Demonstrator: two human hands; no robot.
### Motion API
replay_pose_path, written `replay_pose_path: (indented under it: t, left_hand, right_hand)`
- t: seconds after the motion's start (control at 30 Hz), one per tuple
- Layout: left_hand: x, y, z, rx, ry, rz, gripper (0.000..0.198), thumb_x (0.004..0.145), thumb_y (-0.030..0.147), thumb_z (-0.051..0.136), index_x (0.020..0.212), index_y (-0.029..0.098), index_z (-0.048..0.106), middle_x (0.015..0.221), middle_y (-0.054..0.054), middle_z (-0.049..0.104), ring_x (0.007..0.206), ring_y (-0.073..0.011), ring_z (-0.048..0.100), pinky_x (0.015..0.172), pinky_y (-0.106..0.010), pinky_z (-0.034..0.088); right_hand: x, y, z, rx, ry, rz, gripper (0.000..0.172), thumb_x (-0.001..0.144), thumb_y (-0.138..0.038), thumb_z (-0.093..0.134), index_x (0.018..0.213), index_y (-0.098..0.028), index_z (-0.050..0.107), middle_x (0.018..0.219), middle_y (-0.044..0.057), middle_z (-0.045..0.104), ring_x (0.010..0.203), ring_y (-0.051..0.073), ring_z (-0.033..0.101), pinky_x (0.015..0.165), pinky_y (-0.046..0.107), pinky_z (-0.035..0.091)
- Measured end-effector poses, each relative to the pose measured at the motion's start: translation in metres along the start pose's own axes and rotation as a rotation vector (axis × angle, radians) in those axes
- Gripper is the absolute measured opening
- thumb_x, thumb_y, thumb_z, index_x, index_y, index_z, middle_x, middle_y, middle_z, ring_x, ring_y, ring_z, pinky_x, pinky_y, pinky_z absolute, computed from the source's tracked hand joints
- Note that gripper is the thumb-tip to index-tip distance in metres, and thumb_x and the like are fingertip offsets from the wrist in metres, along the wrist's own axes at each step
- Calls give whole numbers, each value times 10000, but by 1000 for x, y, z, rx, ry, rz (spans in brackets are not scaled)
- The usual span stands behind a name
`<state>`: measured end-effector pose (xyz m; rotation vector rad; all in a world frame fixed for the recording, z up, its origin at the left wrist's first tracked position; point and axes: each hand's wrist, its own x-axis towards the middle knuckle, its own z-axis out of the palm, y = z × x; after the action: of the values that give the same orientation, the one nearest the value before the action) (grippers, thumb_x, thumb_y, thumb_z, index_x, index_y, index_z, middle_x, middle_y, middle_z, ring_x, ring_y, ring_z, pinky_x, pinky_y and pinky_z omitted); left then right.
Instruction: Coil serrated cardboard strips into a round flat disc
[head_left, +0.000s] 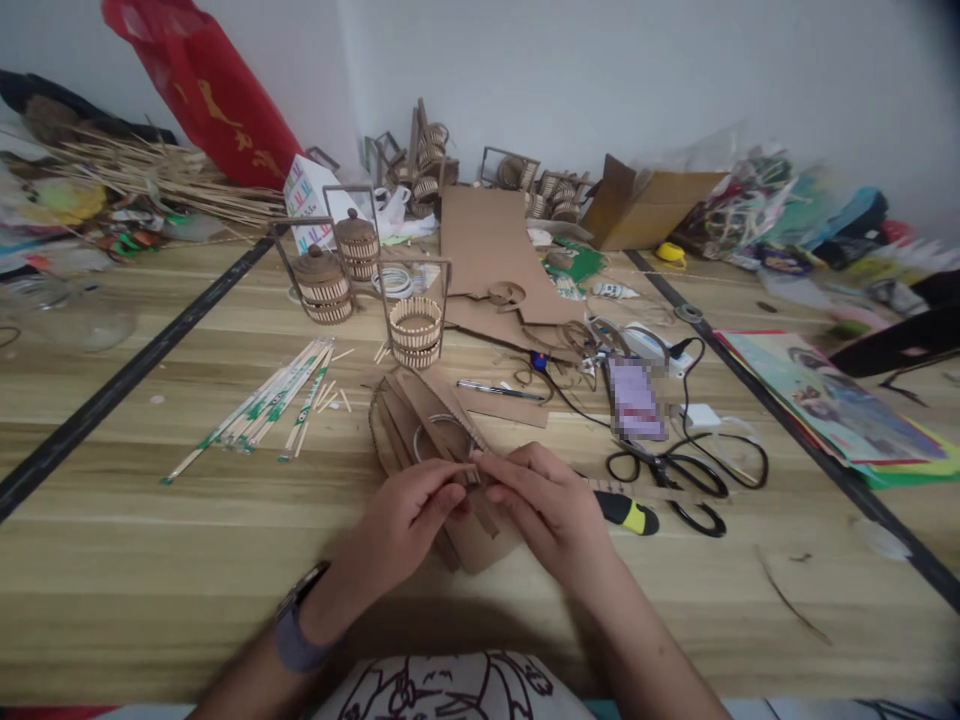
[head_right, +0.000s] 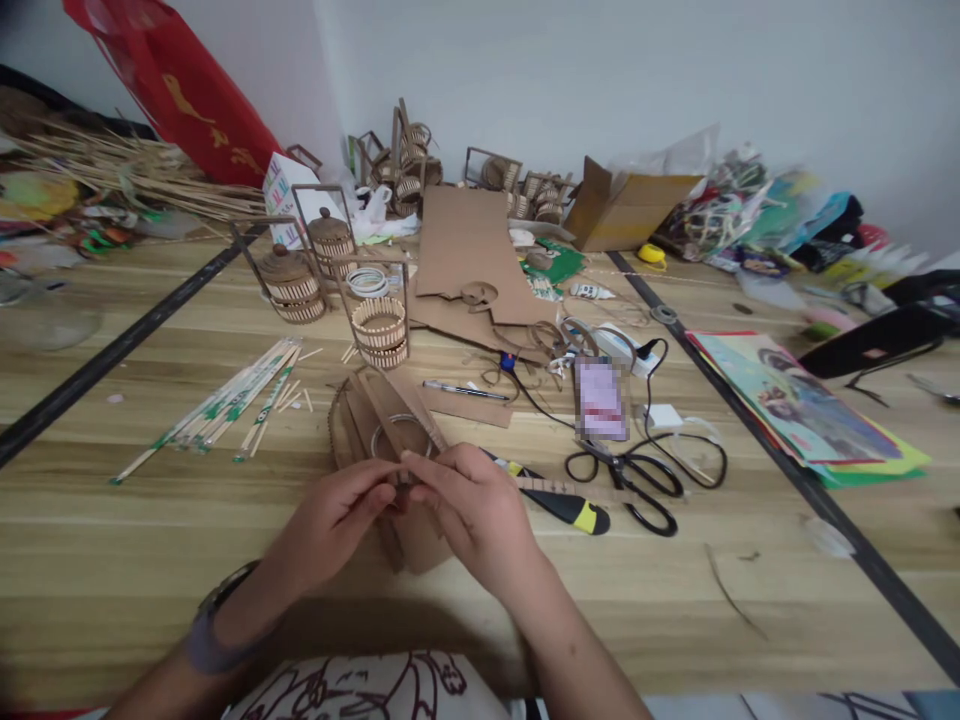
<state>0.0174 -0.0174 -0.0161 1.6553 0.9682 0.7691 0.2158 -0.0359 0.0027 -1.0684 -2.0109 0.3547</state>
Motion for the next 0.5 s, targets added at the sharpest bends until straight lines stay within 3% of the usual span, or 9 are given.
replay_pose_path:
  t: [0.13, 0.27, 0.5]
  left_hand:
    - [1, -11, 0, -112, 61, -93, 352, 916, 432, 556, 1124, 198, 716, 1076, -95, 745, 916, -242, 693, 786, -322, 554]
    - [2, -22, 3, -303, 61, -200, 334, 813, 399, 692, 1072, 193, 734, 1036, -83, 764, 941, -246, 693, 819, -334, 548]
    - [3, -25, 7, -513, 90, -332, 281, 743, 360, 752, 969, 193, 755, 956, -53, 769, 898, -214, 679, 817, -317, 523]
  right_hand:
    - [-2, 9, 6, 26, 34, 47, 191, 969, -232, 592, 1135, -256, 685, 875, 47, 719, 801, 192, 683, 698, 297, 570]
    - [-3, 13, 15, 70, 34, 36, 74, 955, -240, 623, 1004, -236, 678, 826, 36, 719, 761, 186, 673, 671, 291, 558]
    - [-6, 13, 19, 86, -22, 63, 87, 960, -244, 606, 991, -229, 686, 872, 57, 716, 810, 188, 687, 693, 302, 573]
